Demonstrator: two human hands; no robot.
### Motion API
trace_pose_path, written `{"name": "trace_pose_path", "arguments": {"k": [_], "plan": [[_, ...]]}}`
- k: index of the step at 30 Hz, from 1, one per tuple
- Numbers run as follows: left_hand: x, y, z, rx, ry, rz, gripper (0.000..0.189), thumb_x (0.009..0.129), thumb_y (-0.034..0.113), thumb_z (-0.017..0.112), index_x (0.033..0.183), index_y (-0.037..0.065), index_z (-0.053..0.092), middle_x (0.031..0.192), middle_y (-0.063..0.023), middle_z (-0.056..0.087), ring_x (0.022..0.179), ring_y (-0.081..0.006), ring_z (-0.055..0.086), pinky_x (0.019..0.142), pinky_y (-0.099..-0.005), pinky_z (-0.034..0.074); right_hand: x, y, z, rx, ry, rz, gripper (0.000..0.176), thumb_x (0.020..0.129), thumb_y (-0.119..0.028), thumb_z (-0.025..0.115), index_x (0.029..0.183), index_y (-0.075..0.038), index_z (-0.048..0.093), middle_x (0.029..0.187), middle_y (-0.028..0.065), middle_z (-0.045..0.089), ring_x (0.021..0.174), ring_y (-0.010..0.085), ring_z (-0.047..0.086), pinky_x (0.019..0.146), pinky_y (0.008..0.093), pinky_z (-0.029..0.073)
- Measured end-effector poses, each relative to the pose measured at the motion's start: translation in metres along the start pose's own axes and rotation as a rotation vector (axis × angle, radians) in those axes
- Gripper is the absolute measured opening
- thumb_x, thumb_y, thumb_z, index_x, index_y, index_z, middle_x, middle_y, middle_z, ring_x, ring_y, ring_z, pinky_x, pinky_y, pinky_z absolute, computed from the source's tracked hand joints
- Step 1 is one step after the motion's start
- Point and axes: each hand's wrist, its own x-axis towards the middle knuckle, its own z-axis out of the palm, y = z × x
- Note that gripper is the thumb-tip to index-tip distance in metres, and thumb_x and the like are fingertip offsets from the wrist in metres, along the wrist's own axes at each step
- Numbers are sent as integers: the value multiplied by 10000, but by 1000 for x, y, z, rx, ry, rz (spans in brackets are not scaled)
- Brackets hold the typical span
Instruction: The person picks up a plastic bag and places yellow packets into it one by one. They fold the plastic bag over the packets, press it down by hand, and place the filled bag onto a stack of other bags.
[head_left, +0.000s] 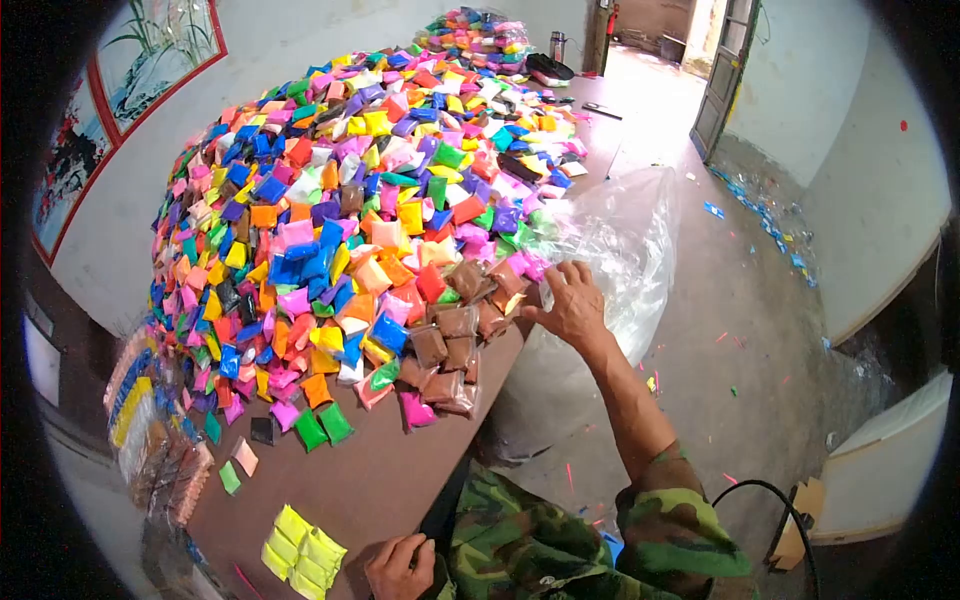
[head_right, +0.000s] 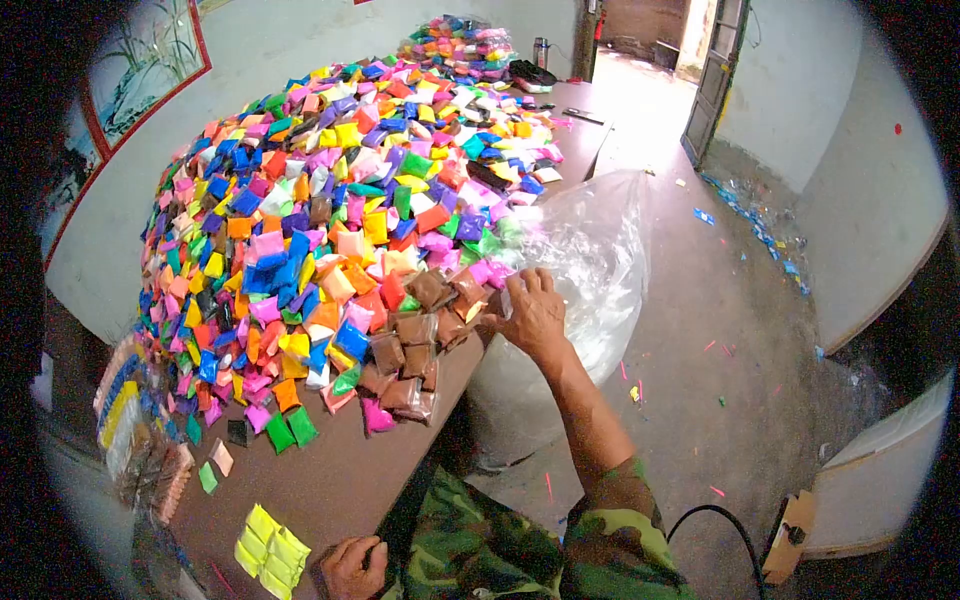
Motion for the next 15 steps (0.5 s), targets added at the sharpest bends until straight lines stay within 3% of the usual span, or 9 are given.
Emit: {"name": "trace_pose_path", "arguments": {"k": [5,7,11,12,14,15], "plan": [[10,1,11,-53,-20,-13,93,945,136,779,980,51,790,955,-151,787,835,-350,752,745,-424,610,7,23,-3,31,195,14,378,867,-178,803,1221,-95,702,1295,135,647,1310,387,556,1026,465,537],[11,-2,2,-95,-20,-71,109,956,144,769,991,42,789,964,-163,785,854,-360,751,757,-432,609,5,19,-20,134,377,36,350,916,-74,724,1265,-78,694,1269,157,678,1210,393,622,1011,487,533],[12,-3,0,-195,-14,-167,145,974,167,755,1012,31,788,986,-186,783,896,-378,750,789,-443,609,8,22,-67,531,537,231,275,1045,-75,618,1308,-25,683,1190,140,728,983,215,709,820,323,559],[15,-1,-2,-230,-25,-178,146,973,166,756,1013,29,788,993,-186,784,903,-379,750,795,-442,609,6,14,-85,600,535,306,287,1077,-103,591,1329,10,668,1206,131,731,1014,138,685,783,273,550],[21,1,-9,-285,-48,-194,147,971,164,759,1015,27,787,1008,-187,785,917,-382,752,807,-440,610,-5,4,-98,603,637,212,279,1078,-82,580,1324,20,665,1234,142,724,1049,158,691,818,280,561],[19,-10,-1,-326,-73,-227,190,941,177,784,1067,35,782,1007,-168,784,881,-318,750,783,-392,604,-13,-2,-104,606,692,165,275,1078,-72,575,1321,24,663,1247,147,720,1067,169,694,835,283,566]]}}
